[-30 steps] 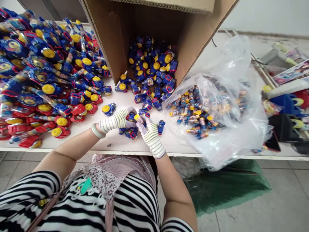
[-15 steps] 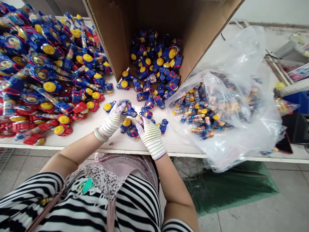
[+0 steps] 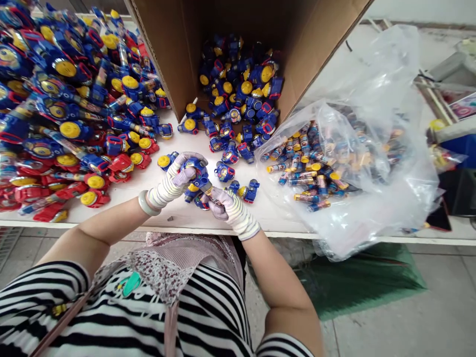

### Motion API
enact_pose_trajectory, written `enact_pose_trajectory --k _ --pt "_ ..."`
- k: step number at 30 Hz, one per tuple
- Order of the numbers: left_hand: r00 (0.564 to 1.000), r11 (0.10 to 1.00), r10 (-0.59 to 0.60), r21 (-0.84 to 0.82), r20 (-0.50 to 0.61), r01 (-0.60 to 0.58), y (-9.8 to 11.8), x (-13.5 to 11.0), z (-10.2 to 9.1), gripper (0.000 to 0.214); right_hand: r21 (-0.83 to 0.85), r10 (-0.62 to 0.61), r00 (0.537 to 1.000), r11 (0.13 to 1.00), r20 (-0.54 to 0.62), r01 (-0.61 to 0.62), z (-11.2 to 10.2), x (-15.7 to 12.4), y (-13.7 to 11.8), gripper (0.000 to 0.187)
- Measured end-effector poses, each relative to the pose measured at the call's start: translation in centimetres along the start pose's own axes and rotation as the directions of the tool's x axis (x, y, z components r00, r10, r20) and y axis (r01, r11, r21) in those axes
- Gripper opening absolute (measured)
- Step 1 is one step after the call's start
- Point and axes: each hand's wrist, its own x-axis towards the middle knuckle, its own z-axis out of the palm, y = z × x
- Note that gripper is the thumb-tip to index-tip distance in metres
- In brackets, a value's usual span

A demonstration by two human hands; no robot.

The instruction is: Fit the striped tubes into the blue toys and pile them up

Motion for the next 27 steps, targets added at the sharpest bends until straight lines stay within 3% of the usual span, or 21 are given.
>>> enact_pose_trajectory --k 2,4,5,7,9,11,12,14,17,19,21,24,26,27 --pt "0.996 1.000 0.000 0.023 -0.088 0.002 0.1 0.2 0.1 0.038 -0.125 -0.025 0.990 0.992 -0.136 0.007 0.2 0.5 -0.2 0.067" --pt "0.980 0.999 -0.014 0.041 -0.198 0.022 0.0 0.2 0.4 0.033 -0.388 -0.119 0.935 0.921 -0.333 -0.021 0.4 0.8 -0.5 0.063" --pt "0.974 0.999 -0.024 0.038 -0.227 0.033 -0.1 0.2 0.6 0.033 -0.463 -0.143 0.919 0.885 -0.367 -0.048 0.5 0.8 -0.6 0.062" --pt "0.977 0.999 -0.045 -0.006 -0.206 0.045 -0.4 -0.2 0.7 0.036 -0.394 -0.058 0.952 0.916 -0.302 -0.069 1.0 0.3 -0.7 0.061" --pt "0.990 0.995 -0.062 -0.080 -0.124 0.052 -0.9 -0.7 0.4 0.042 -0.075 0.100 0.991 0.991 -0.083 -0.107 1.7 -0.5 -0.5 0.062" --pt "0.996 0.987 -0.084 -0.139 -0.025 0.080 -1.3 -1.1 -0.2 0.047 0.228 0.172 0.973 0.952 0.156 -0.205 2.3 -1.2 -0.2 0.067" --pt "0.995 0.986 -0.095 -0.139 0.013 0.096 -1.4 -1.1 -0.5 0.049 0.287 0.179 0.962 0.929 0.207 -0.234 2.4 -1.4 0.0 0.067" --pt "0.992 0.989 -0.122 -0.083 0.019 0.124 -1.4 -1.2 -0.9 0.047 0.198 0.153 0.981 0.965 0.117 -0.174 2.3 -1.4 -0.1 0.063" --pt "0.991 0.993 -0.116 0.004 -0.064 0.117 -0.5 -0.9 -1.0 0.044 -0.195 -0.036 0.982 0.981 -0.183 -0.001 1.8 -0.6 -0.6 0.050" --pt "0.995 0.997 -0.077 0.009 -0.063 0.078 0.2 -0.4 -1.1 0.046 -0.302 -0.098 0.977 0.953 -0.188 0.037 1.8 0.5 -1.2 0.049" --pt "1.000 1.000 -0.024 0.005 -0.009 0.024 0.9 0.4 -1.7 0.050 -0.301 -0.072 0.996 0.952 -0.059 0.051 2.2 1.6 -1.9 0.055" --pt "0.998 0.998 0.037 0.039 0.047 -0.039 2.5 2.8 -4.8 0.053 -0.351 -0.152 0.986 0.922 0.063 0.164 1.9 3.2 -2.8 0.060" --pt "0.985 0.987 0.128 0.113 -0.118 -0.115 4.0 6.0 -8.9 0.050 -0.406 -0.247 0.969 0.883 0.029 0.237 -0.1 4.1 -3.0 0.062" --pt "0.945 0.974 0.190 0.171 -0.265 -0.148 4.9 8.2 -11.6 0.047 -0.450 -0.288 0.958 0.857 -0.010 0.252 -1.7 4.4 -2.7 0.066"
